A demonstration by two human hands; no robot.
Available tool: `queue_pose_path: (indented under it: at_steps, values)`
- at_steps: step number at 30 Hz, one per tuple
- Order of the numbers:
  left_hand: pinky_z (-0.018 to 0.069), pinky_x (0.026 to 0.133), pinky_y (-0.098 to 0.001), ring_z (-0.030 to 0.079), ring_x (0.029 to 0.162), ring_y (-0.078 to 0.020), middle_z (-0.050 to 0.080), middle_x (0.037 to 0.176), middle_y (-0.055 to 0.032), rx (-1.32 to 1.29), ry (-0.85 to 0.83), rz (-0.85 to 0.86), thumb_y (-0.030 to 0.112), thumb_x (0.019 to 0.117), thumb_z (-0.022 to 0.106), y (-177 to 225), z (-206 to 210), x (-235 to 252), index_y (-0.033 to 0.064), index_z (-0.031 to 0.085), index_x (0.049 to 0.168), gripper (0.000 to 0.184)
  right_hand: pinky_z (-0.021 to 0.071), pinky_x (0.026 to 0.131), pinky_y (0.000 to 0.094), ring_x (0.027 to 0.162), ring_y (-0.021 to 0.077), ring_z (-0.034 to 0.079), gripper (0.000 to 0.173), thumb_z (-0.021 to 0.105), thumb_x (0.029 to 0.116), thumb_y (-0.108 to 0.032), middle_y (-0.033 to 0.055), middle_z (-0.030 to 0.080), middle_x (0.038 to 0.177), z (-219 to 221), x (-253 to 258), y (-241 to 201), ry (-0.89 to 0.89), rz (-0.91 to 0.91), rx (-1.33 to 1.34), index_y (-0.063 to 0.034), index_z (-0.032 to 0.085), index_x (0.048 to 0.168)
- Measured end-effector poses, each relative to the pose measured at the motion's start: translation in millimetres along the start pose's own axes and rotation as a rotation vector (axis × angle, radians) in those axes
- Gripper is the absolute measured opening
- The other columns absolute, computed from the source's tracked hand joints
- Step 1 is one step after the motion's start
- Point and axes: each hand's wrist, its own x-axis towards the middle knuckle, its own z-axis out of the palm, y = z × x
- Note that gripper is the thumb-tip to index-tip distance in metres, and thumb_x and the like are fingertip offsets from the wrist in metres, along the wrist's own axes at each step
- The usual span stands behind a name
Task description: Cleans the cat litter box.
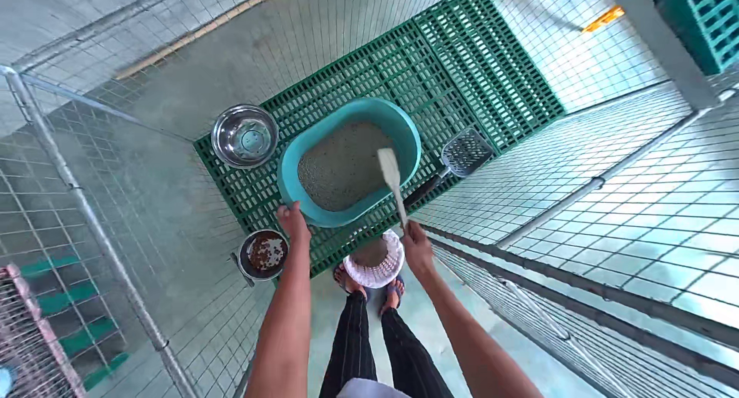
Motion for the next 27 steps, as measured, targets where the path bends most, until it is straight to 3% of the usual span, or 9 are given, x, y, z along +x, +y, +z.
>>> queue_pose_path:
  at_steps: [2,4,6,8,12,15,20,24,27]
  values:
    - [0.0439,0.106,-0.0535,0.048,0.133,-0.0394,0.044,0.148,-0.0308,0.017,-0.012,-0.015,0.015,0.1041,0.058,-13,-2,10,-0.006,0.04,0.15,0.053,0.0511,0.088,0.0562,0.094,0.0388,0.066,0.047,0.054,0.0991,-0.009,0.0291,0.068,0.106,-7,-23,11,-0.069,-0.02,-0.104,0.0063,0.052,0.144]
    - [0.0512,0.095,-0.0554,0.055,0.125,-0.0409,0.044,0.149,-0.0305,0.055,-0.105,-0.052,0.022,0.1056,0.058,-28,-12,-15,0.0016,0.031,0.156,0.061,0.0527,0.081,0.0538,0.083,0.0352,0.065,0.046,0.057,0.097,-0.007,0.0258,0.067,0.095,-16,-45,22,-0.126,-0.036,-0.157,0.0072,0.053,0.141]
    - [0.0579,0.079,-0.0507,0.065,0.103,-0.037,0.05,0.139,-0.0309,0.009,-0.193,-0.127,0.025,0.1073,0.055,-50,-25,-64,0.0042,0.025,0.157,0.062,0.0526,0.077,0.0505,0.079,0.0319,0.063,0.05,0.057,0.0943,-0.002,0.025,0.066,0.094,-27,-71,33,-0.146,-0.036,-0.142,0.0093,0.051,0.143]
    - [0.0601,0.072,-0.0451,0.068,0.086,-0.0305,0.059,0.12,-0.0278,-0.056,-0.244,-0.246,0.025,0.1089,0.051,-72,-35,-113,-0.002,0.033,0.15,0.052,0.0514,0.08,0.0472,0.084,0.0291,0.063,0.054,0.054,0.0911,-0.002,0.0266,0.066,0.101,-37,-95,49,-0.127,-0.076,-0.068,0.0121,0.049,0.144]
    - [0.0541,0.084,-0.0489,0.062,0.101,-0.033,0.06,0.122,-0.0283,-0.144,-0.103,-0.424,0.016,0.1038,0.058,-104,-44,-173,-0.0079,0.049,0.137,0.042,0.0452,0.107,0.0511,0.122,0.0417,0.061,0.055,0.045,0.0942,-0.001,0.0365,0.058,0.136,-61,-125,81,-0.166,-0.173,-0.049,0.0132,0.045,0.148]
    - [0.0491,0.097,-0.0534,0.057,0.117,-0.0381,0.056,0.131,-0.031,-0.201,-0.002,-0.427,0.007,0.0991,0.061,-98,-41,-177,-0.0107,0.049,0.137,0.043,0.0466,0.104,0.0606,0.12,0.048,0.062,0.053,0.047,0.0983,-0.002,0.0344,0.06,0.135,-79,-119,79,-0.22,-0.243,-0.242,0.0046,0.048,0.151]
    - [0.0496,0.097,-0.0536,0.057,0.117,-0.0389,0.056,0.131,-0.0315,-0.265,0.052,-0.251,0.001,0.0937,0.066,-46,-17,-176,-0.0119,0.049,0.137,0.048,0.0509,0.098,0.062,0.114,0.0481,0.064,0.051,0.047,0.1073,-0.012,0.0321,0.06,0.133,-88,-92,23,-0.301,-0.266,-0.535,-0.0128,0.044,0.158]
    - [0.0505,0.092,-0.0526,0.057,0.113,-0.0373,0.054,0.133,-0.0299,-0.373,0.022,-0.353,0.005,0.0974,0.062,-86,-20,-213,-0.0083,0.047,0.14,0.047,0.0509,0.097,0.062,0.116,0.0479,0.064,0.047,0.04,0.1128,-0.031,0.0301,0.059,0.138,-85,-94,-6,-0.333,-0.216,-0.782,-0.025,0.043,0.159]
    - [0.0525,0.091,-0.0499,0.059,0.111,-0.0358,0.055,0.132,-0.0288,-0.414,-0.014,-0.411,0.006,0.0989,0.061,-120,-26,-239,-0.0067,0.047,0.141,0.046,0.0501,0.099,0.064,0.123,0.0488,0.061,0.046,0.036,0.1131,-0.03,0.0301,0.056,0.143,-67,-97,-13,-0.408,-0.162,-0.997,-0.0233,0.046,0.157]
